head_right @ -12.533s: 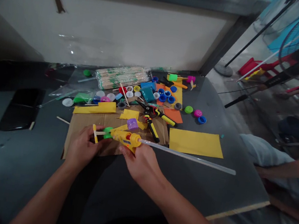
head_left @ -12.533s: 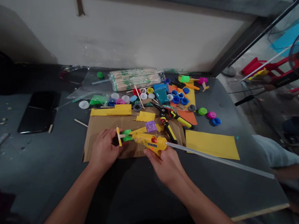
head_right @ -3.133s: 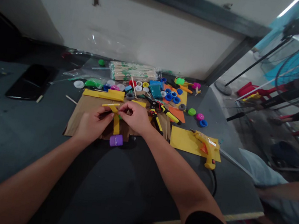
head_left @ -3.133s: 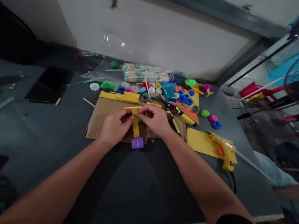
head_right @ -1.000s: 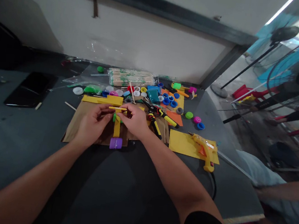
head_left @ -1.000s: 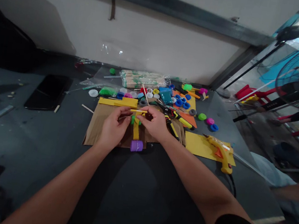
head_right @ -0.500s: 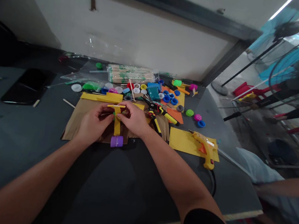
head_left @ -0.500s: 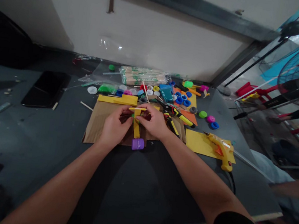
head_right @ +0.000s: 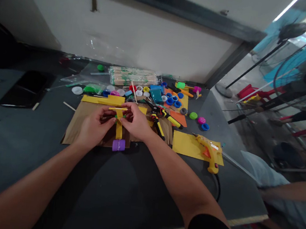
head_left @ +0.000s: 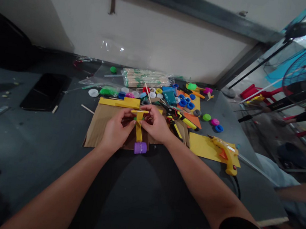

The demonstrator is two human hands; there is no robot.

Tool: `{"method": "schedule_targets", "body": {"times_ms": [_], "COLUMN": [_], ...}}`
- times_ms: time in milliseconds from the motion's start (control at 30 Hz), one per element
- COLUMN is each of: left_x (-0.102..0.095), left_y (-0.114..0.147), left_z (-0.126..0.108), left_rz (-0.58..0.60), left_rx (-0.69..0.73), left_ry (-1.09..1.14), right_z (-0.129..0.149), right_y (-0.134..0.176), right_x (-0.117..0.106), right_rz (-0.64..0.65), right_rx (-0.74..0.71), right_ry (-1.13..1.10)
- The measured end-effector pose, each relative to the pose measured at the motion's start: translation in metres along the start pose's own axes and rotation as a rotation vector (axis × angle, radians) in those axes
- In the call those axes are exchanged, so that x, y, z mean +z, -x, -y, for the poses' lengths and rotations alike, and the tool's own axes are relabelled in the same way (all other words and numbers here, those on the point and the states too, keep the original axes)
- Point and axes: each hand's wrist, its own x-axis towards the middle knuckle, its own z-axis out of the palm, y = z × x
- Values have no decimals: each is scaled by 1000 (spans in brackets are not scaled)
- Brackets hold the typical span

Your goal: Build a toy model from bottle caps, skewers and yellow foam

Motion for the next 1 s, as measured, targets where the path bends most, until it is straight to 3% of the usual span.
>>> {"method": "schedule_targets", "body": {"times_ms": [533,1000], "left_x": [0,-1], "left_y": [1,1], "left_z": [-1,0], "left_rz": [-12,2], "left_rx": [5,-15], "left_ry": [-3,-2], "right_z": [-2,-1], "right_y": [-1,0], "right_x": [2,-4], "right_rz": [-20,80], "right_rx": [-8,-12], "right_ry": [57,56]}}
